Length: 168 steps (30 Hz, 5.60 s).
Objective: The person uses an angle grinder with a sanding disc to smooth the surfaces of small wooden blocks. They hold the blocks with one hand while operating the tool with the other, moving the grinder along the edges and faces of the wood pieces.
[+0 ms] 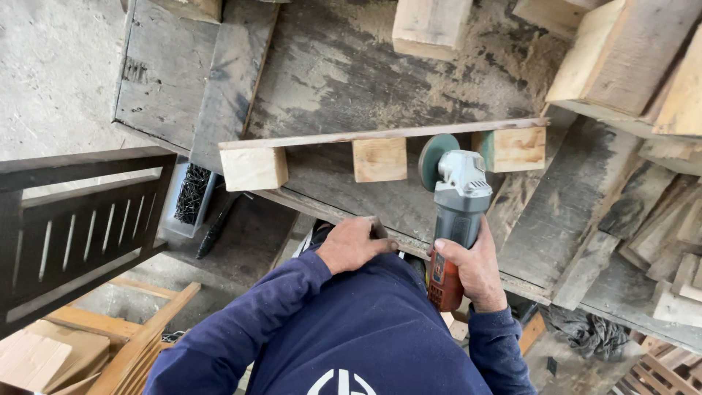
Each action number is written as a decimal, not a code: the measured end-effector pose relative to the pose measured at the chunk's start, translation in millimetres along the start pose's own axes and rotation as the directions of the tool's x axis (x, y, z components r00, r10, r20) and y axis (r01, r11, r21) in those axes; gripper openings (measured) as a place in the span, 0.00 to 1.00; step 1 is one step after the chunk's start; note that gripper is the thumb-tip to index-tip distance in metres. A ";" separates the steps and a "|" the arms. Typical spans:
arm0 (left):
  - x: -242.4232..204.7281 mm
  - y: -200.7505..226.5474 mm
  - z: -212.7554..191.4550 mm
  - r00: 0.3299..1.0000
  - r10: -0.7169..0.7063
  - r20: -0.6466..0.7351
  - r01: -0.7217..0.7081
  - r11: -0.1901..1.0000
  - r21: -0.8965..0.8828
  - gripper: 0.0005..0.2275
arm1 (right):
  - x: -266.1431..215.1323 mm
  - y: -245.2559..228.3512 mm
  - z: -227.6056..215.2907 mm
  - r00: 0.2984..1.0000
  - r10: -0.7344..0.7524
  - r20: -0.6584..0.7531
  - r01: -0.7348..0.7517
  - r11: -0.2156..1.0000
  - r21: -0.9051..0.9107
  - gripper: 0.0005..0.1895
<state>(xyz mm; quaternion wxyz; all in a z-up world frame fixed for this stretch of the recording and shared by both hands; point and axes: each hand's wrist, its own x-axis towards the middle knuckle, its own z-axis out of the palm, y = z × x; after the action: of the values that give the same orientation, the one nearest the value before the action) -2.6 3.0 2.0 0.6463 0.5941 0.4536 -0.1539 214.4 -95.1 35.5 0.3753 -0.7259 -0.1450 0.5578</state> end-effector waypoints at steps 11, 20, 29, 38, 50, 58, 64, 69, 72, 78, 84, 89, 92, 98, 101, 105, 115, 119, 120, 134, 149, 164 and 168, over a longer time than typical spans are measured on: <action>17.1 38.8 19.7 0.996 0.083 -0.042 -0.065 0.297 -0.953 0.27 | -0.3 -57.6 67.3 0.986 -0.116 0.120 0.164 0.801 -0.576 0.43; 15.0 35.6 -7.5 0.985 0.028 -0.169 -0.168 -0.023 -0.985 0.17 | 6.0 -112.3 115.9 0.973 -0.081 0.215 0.221 0.584 -0.781 0.42; 17.7 38.0 -2.2 0.987 0.011 -0.159 -0.159 -0.007 -0.987 0.15 | 7.7 -115.4 113.5 0.975 -0.037 0.221 0.203 0.559 -0.804 0.38; 29.7 52.3 18.1 0.994 0.072 -0.081 -0.079 -0.033 -0.996 0.13 | 5.7 -102.9 86.8 0.992 0.009 0.126 0.096 0.596 -0.798 0.40; 35.1 58.8 8.3 0.993 0.041 -0.108 -0.108 0.002 -0.994 0.12 | 13.5 -113.4 89.2 0.987 -0.021 0.160 0.143 0.578 -0.804 0.40; 34.7 56.1 3.9 0.997 0.033 -0.066 -0.067 0.028 -0.997 0.12 | 14.2 -117.1 92.9 0.988 -0.029 0.150 0.139 0.579 -0.803 0.40; 50.6 64.1 13.0 0.989 0.133 -0.069 -0.071 0.008 -0.997 0.13 | 13.6 -120.6 78.2 0.995 -0.022 0.102 0.094 0.618 -0.781 0.38; 51.1 62.0 20.2 0.989 0.147 -0.005 -0.007 0.011 -1.000 0.14 | 12.9 -115.7 74.2 0.999 0.044 0.021 -0.010 0.618 -0.786 0.37; 49.8 63.7 25.9 0.996 0.092 -0.010 -0.012 0.023 -1.000 0.14 | 12.0 -108.6 72.7 0.996 0.038 0.084 0.045 0.600 -0.798 0.42; 58.7 71.8 23.4 0.983 0.182 -0.015 -0.025 0.050 -0.998 0.14 | 10.6 -110.8 59.8 0.999 -0.039 0.005 0.029 0.629 -0.777 0.39; 32.5 62.9 38.1 0.993 0.110 -0.051 -0.051 -0.004 -0.999 0.11 | 6.2 -89.8 59.3 0.995 0.047 0.087 0.044 0.582 -0.812 0.39; 14.8 57.5 43.1 0.999 -0.042 0.019 0.021 0.057 -0.998 0.10 | -16.9 -72.8 59.6 0.993 -0.006 0.122 0.093 0.678 -0.729 0.41; 24.6 60.3 42.1 0.996 0.058 -0.065 -0.069 0.063 -0.996 0.09 | -8.5 -72.2 55.8 0.996 0.027 0.085 0.042 0.698 -0.715 0.37; 36.7 67.0 40.1 0.996 0.076 -0.044 -0.052 0.102 -0.993 0.09 | 1.7 -79.9 52.3 0.996 0.029 0.085 0.040 0.701 -0.712 0.37; 40.5 66.9 29.5 0.999 0.029 -0.015 -0.019 0.129 -0.991 0.10 | -1.6 -82.9 57.8 0.998 0.051 0.044 -0.005 0.698 -0.716 0.38; 41.4 60.7 29.2 0.996 0.086 -0.032 -0.043 0.139 -0.989 0.10 | 6.7 -78.5 60.5 0.999 0.047 -0.007 -0.037 0.687 -0.726 0.37; 39.6 64.6 27.8 1.000 0.024 -0.020 -0.025 0.222 -0.975 0.11 | -5.1 -84.4 66.9 0.996 0.080 -0.042 -0.087 0.733 -0.675 0.38; 32.7 56.8 42.6 0.993 0.072 0.091 0.079 0.151 -0.985 0.09 | -5.5 -67.6 56.8 0.998 0.047 -0.049 -0.067 0.760 -0.646 0.39; 37.6 57.0 42.7 0.995 0.085 0.044 0.032 0.143 -0.989 0.10 | -1.1 -66.0 54.1 0.999 0.035 -0.038 -0.051 0.763 -0.644 0.41; 12.4 21.1 155.4 0.995 0.095 -0.025 -0.055 0.330 -0.942 0.15 | -74.6 49.3 6.2 0.996 -0.088 0.019 0.089 0.926 -0.366 0.40; -17.6 -4.0 166.6 0.946 0.051 -0.321 -0.324 0.233 -0.917 0.17 | -85.3 66.5 13.9 0.938 -0.277 0.208 0.344 0.815 -0.467 0.40; -8.0 -35.9 75.0 0.983 0.136 -0.122 -0.157 0.284 -0.946 0.14 | -62.2 32.3 98.9 0.973 -0.224 0.049 0.209 0.781 -0.588 0.44; -3.9 -33.2 58.9 0.990 0.120 -0.075 -0.105 0.268 -0.958 0.14 | -54.7 21.2 107.8 0.983 -0.185 0.013 0.151 0.758 -0.635 0.43</action>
<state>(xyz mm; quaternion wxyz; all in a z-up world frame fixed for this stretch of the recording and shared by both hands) -5.5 -60.0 -22.8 0.8850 0.1160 0.4079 0.1920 92.6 -102.5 48.5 0.1615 -0.8076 -0.3791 0.4219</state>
